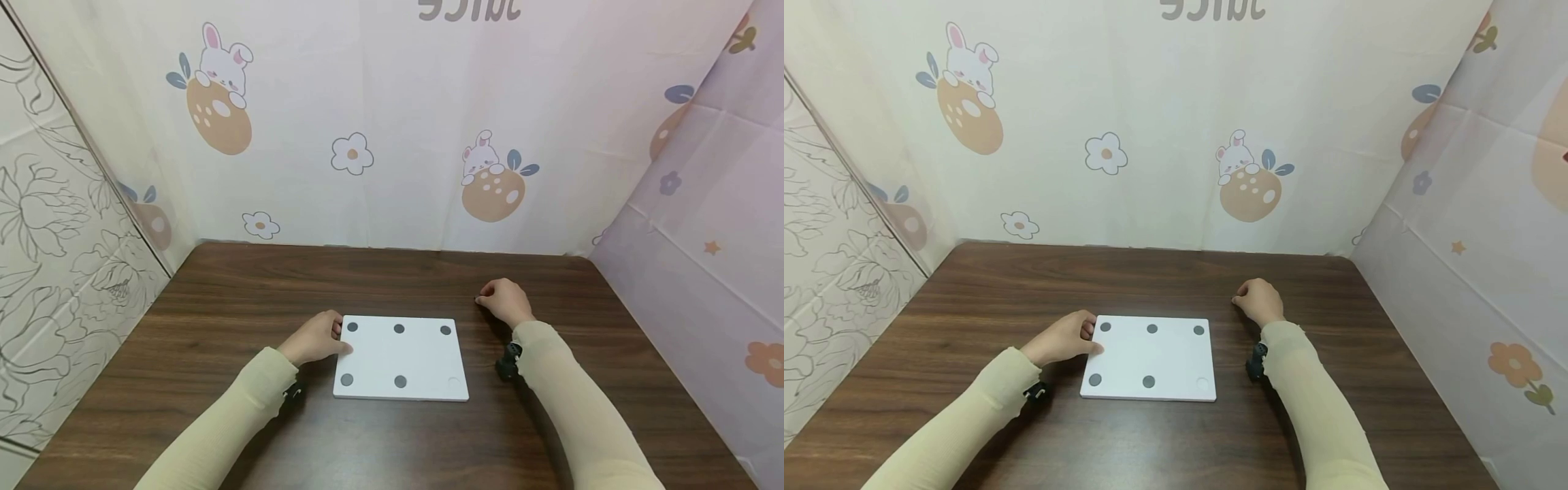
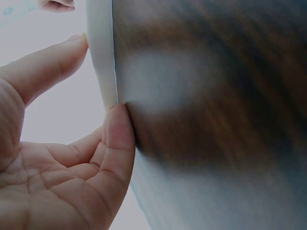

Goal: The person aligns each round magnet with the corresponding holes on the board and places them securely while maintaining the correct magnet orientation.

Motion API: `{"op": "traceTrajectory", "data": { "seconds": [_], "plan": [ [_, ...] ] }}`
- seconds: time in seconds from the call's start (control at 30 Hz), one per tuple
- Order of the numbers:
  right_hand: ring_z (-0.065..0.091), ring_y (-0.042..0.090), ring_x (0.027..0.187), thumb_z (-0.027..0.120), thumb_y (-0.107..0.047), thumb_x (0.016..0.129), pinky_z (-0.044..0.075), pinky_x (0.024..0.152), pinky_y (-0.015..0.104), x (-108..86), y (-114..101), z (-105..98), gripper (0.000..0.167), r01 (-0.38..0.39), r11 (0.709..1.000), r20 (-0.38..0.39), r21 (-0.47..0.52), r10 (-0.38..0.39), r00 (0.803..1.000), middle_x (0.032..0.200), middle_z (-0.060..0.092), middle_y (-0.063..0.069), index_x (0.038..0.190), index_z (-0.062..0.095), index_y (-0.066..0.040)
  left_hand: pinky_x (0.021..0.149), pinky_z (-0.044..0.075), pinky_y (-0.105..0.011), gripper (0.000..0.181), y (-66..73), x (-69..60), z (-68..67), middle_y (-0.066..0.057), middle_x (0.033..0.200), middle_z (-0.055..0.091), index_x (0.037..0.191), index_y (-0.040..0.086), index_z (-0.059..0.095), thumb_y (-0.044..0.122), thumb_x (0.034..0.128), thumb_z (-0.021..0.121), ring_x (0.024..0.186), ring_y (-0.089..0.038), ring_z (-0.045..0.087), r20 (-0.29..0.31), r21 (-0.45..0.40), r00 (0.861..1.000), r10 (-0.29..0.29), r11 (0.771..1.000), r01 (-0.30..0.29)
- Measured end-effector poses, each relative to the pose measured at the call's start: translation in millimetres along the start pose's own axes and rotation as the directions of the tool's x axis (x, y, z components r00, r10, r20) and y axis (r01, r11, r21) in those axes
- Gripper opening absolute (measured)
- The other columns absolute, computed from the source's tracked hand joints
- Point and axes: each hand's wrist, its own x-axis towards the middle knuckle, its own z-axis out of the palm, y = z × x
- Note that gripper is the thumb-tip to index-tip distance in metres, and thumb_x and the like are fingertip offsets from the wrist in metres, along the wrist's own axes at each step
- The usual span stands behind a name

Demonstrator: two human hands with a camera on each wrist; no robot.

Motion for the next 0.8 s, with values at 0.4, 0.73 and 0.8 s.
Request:
{"op": "traceTrajectory", "data": {
  "seconds": [0.4,0.73,0.8],
  "plan": [
    [0.061,0.029,0.087,0.066,-0.023,0.092,0.05,0.079,0.046,-1.3,0.6,0.4,0.026,-0.02,1.0,-0.003,0.005,0.02,1.0,0.102,0.069,0.017,0.104,0.071,0.0,0.084,0.05,-0.037,0.06,-1.7,1.7,1.2,-0.009,0.102,0.058,0.127,-0.008,0.053,0.013,0.0787,0.081,0.09,-0.019,0.055,0.005,0.013,1.0,-0.012,1.0,0.012],
    [0.061,0.028,0.085,0.066,-0.024,0.093,0.05,0.078,0.045,-6.5,-1.0,-1.0,0.025,0.009,1.0,-0.003,0.004,-0.009,1.0,0.101,0.07,0.016,0.103,0.071,-0.002,0.085,0.049,-0.037,0.061,-1.7,1.4,1.1,-0.009,0.102,0.058,0.127,-0.008,0.052,0.013,0.0786,0.081,0.091,-0.019,0.054,0.009,0.005,1.0,-0.01,1.0,0.01],
    [0.061,0.027,0.084,0.066,-0.024,0.092,0.051,0.076,0.044,-8.2,-3.0,-1.0,0.024,0.019,1.0,-0.003,0.005,-0.019,1.0,0.1,0.07,0.015,0.102,0.072,-0.003,0.086,0.049,-0.038,0.061,-1.8,1.4,1.0,-0.009,0.102,0.058,0.127,-0.008,0.052,0.013,0.0787,0.081,0.092,-0.019,0.055,0.008,0.003,1.0,-0.009,1.0,0.009]
  ]
}}
